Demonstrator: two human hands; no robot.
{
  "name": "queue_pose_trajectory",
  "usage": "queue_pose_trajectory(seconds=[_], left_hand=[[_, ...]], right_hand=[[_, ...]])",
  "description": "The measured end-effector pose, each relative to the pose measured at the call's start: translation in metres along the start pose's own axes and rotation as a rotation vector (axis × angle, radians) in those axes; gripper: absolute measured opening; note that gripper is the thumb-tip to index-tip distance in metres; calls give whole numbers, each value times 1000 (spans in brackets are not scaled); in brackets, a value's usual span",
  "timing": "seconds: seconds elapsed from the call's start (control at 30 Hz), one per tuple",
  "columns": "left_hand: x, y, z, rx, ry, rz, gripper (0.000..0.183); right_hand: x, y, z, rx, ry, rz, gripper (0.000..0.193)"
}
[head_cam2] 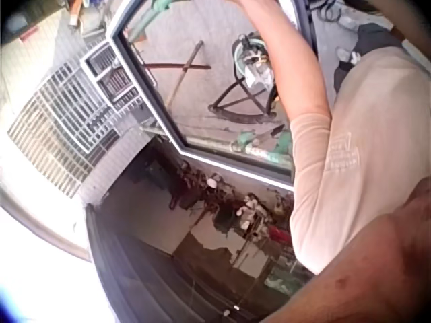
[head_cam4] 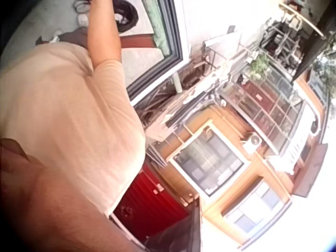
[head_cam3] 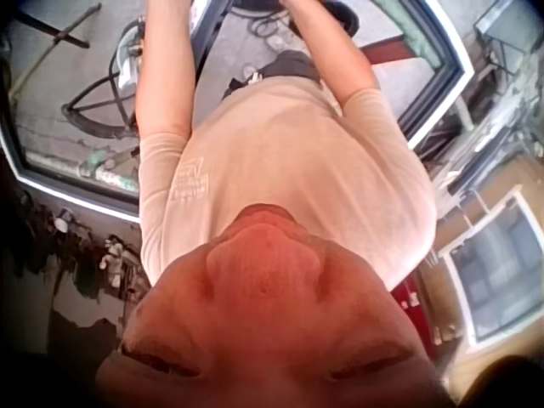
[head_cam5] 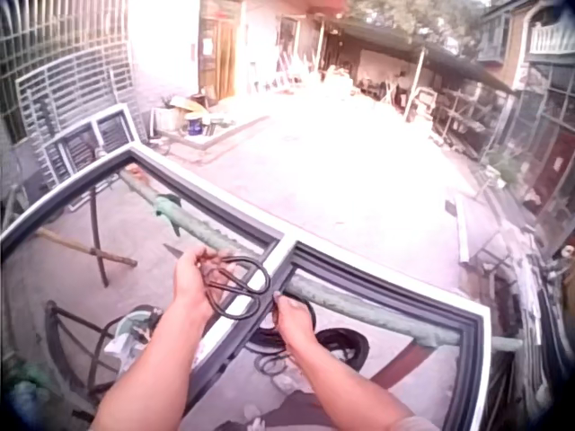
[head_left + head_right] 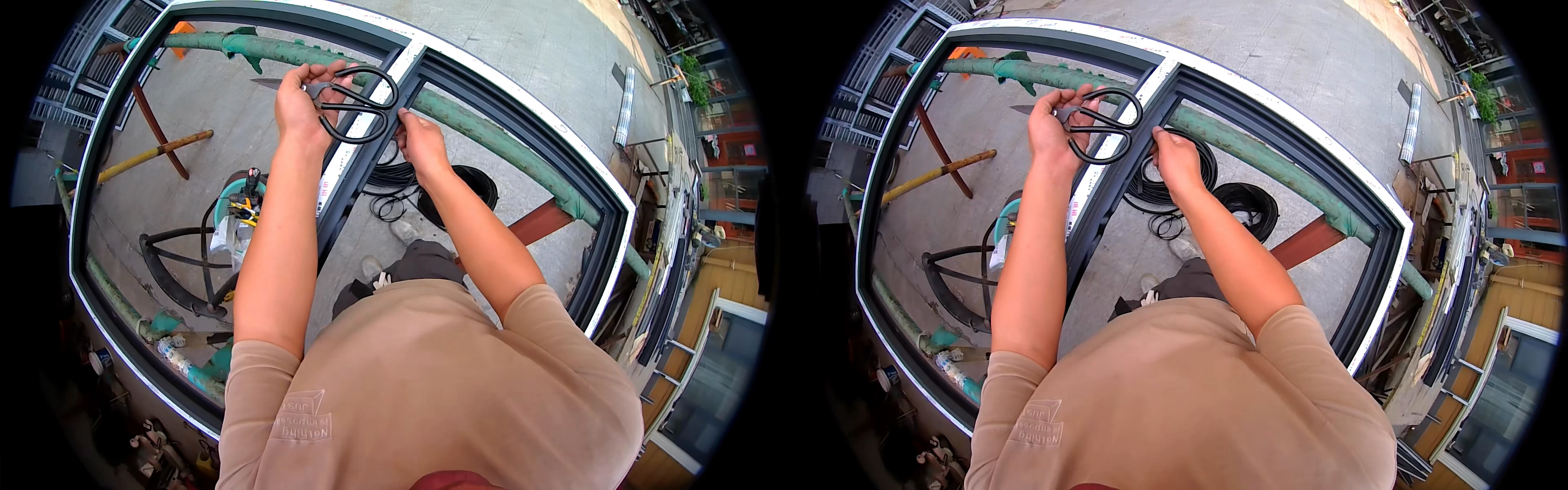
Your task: The person installs a black rubber sealant strip into the groove of a metal window frame. They press the strip into place by hand, using shears to cut the strip to the correct length at the corners and ends.
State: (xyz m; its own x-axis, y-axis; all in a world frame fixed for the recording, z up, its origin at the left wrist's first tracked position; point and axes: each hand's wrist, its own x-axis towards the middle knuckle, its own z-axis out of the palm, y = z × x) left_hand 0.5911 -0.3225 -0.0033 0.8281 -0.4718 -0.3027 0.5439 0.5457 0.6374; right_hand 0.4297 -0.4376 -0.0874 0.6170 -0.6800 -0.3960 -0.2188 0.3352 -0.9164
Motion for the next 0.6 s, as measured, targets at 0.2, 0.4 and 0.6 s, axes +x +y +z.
queue_pose_trajectory(seconds=[0.2,0.4,0.6], left_hand=[[-2,0,-3,17,18,-15,23],[-10,7,-6,53,66,-14,22],[-14,19,-13,101,76,98,25]], right_hand=[[21,-18,-10,12,17,-2,44],[22,-21,-13,55,-50,72,48],[-19,-6,-29,-168,-441,178,55]])
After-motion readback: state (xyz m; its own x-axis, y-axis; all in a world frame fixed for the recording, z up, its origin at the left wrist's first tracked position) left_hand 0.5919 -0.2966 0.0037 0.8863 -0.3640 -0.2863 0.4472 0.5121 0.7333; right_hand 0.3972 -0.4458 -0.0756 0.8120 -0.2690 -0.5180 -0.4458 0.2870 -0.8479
